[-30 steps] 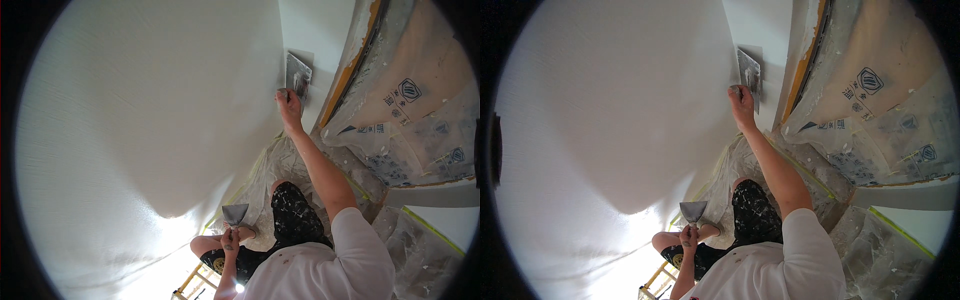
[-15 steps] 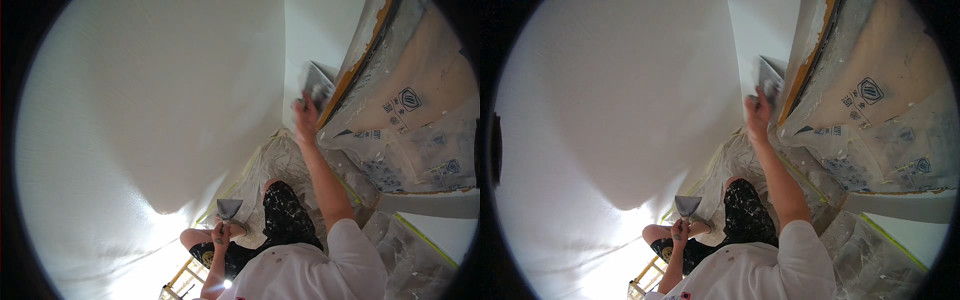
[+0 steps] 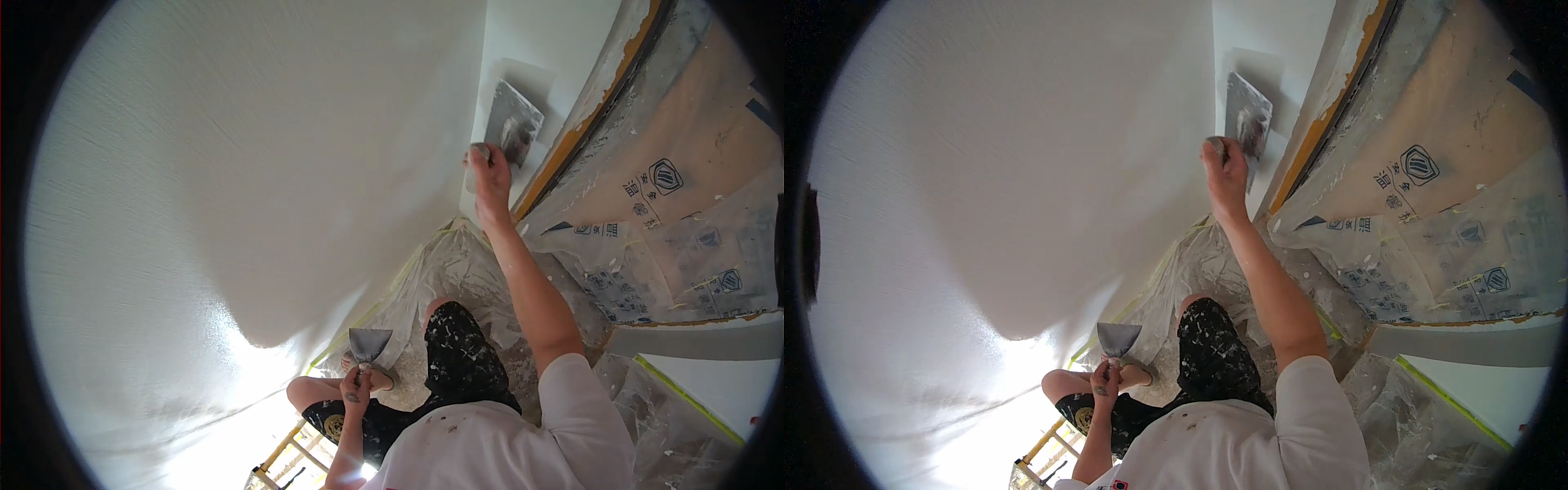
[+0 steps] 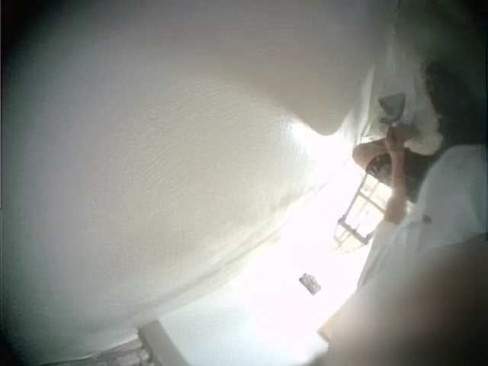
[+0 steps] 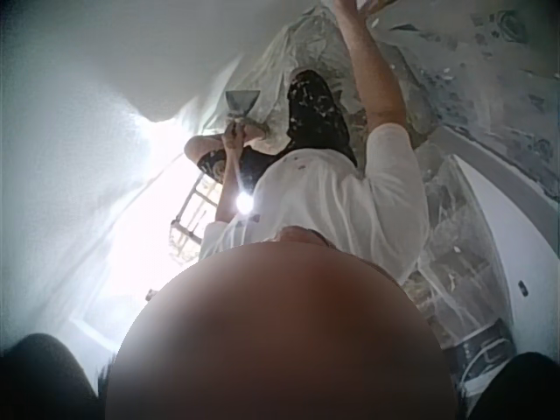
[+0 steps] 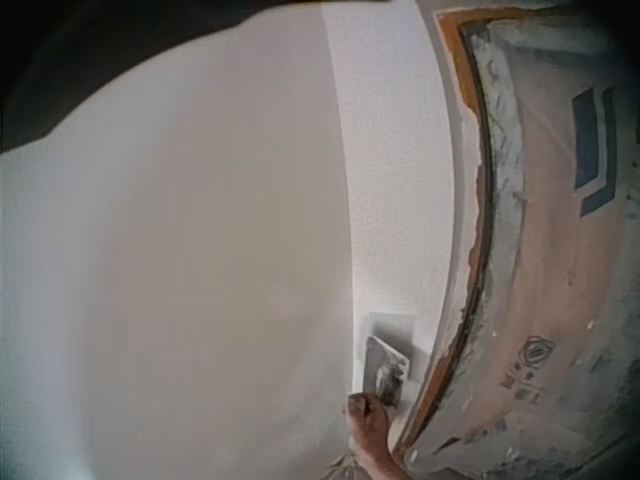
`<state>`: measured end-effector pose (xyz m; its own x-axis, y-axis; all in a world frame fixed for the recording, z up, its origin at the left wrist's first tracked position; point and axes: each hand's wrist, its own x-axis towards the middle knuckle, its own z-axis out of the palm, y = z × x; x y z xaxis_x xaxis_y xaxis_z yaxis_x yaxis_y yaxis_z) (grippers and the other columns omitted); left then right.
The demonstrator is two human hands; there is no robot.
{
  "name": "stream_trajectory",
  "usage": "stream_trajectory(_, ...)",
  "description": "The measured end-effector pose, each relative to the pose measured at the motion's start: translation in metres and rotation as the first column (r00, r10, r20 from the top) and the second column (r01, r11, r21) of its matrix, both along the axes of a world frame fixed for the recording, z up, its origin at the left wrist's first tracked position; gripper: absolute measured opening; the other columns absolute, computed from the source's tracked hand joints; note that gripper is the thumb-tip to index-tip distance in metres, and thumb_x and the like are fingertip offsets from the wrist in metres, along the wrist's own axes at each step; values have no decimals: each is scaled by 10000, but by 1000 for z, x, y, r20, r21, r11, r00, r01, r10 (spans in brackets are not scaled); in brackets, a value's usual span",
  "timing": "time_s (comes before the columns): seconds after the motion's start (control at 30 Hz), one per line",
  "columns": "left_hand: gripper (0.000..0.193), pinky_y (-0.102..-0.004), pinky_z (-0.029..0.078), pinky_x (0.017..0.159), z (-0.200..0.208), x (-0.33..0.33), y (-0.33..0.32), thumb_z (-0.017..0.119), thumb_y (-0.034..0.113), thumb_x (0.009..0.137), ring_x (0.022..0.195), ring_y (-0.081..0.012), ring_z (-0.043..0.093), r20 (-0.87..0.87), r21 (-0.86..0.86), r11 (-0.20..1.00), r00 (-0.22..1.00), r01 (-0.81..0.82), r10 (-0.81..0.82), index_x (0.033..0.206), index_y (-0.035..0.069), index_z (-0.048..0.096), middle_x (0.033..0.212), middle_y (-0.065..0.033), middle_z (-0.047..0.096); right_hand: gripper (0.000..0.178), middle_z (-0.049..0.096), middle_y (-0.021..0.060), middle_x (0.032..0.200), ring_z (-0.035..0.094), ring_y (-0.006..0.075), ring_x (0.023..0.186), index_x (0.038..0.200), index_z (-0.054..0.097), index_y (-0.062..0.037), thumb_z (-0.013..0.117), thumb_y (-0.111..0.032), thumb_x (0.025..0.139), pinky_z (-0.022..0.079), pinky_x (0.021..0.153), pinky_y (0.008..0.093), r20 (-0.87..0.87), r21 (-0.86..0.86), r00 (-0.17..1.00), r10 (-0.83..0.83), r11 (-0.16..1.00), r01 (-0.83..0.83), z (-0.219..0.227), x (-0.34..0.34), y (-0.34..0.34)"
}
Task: Applying and smoothing plaster material onto a wall surface using a trowel and putty knife.
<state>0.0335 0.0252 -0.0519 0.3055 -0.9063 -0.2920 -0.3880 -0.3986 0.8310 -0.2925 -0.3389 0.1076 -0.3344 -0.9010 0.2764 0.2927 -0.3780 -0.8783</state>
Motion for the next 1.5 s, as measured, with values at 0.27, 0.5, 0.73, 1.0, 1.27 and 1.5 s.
stream_trajectory(0.27,245,-256,423,485,1,-1,-2,608,210,893,525,-92,551,-150,-6,999,988,-39,37,826,-25,600,572,-43,581,396,590,9,891,555,97,811,1177,547,-6,656,-245,881,456,761,247,97,-44,994,47,998,-42,19,8,-38)
stream_trajectory(0.5,218,-231,419,514,-4,6,-1,588,199,924,549,-68,518,-125,78,997,992,28,-18,844,-3,595,618,-3,551,481,591,49,1026,540,100,844,1291,484,18,627,-219,897,462,784,263,142,-58,990,-13,998,22,13,-53,38)
stream_trajectory(0.73,243,-232,438,538,5,0,-1,567,234,943,576,-84,544,-275,81,996,961,48,-24,891,1,612,676,-22,588,287,575,8,901,551,97,853,1113,548,-26,649,-147,873,447,785,245,43,-25,956,289,957,-288,22,-89,123)
stream_trajectory(1.0,262,-244,446,615,63,-28,-33,566,256,946,680,-101,564,-622,77,964,767,256,-155,924,1,622,784,-29,614,168,576,30,876,556,124,750,1011,534,-68,635,-108,883,462,683,263,-511,155,853,109,987,-34,22,-124,188)
stream_trajectory(1.27,282,-255,441,582,120,-112,-106,568,268,945,639,-112,548,-770,-82,722,416,687,-484,948,-6,635,798,-47,628,421,610,56,1058,632,170,843,1219,483,-90,671,-208,862,538,609,302,586,126,778,226,923,-363,4,-94,193)
stream_trajectory(1.5,278,-243,420,538,137,-121,-121,553,268,957,574,-100,521,-759,-267,714,315,647,-569,948,4,639,772,-48,624,246,588,11,687,549,93,532,910,586,-55,753,-195,795,412,432,259,-236,610,563,792,572,-549,17,-100,185)
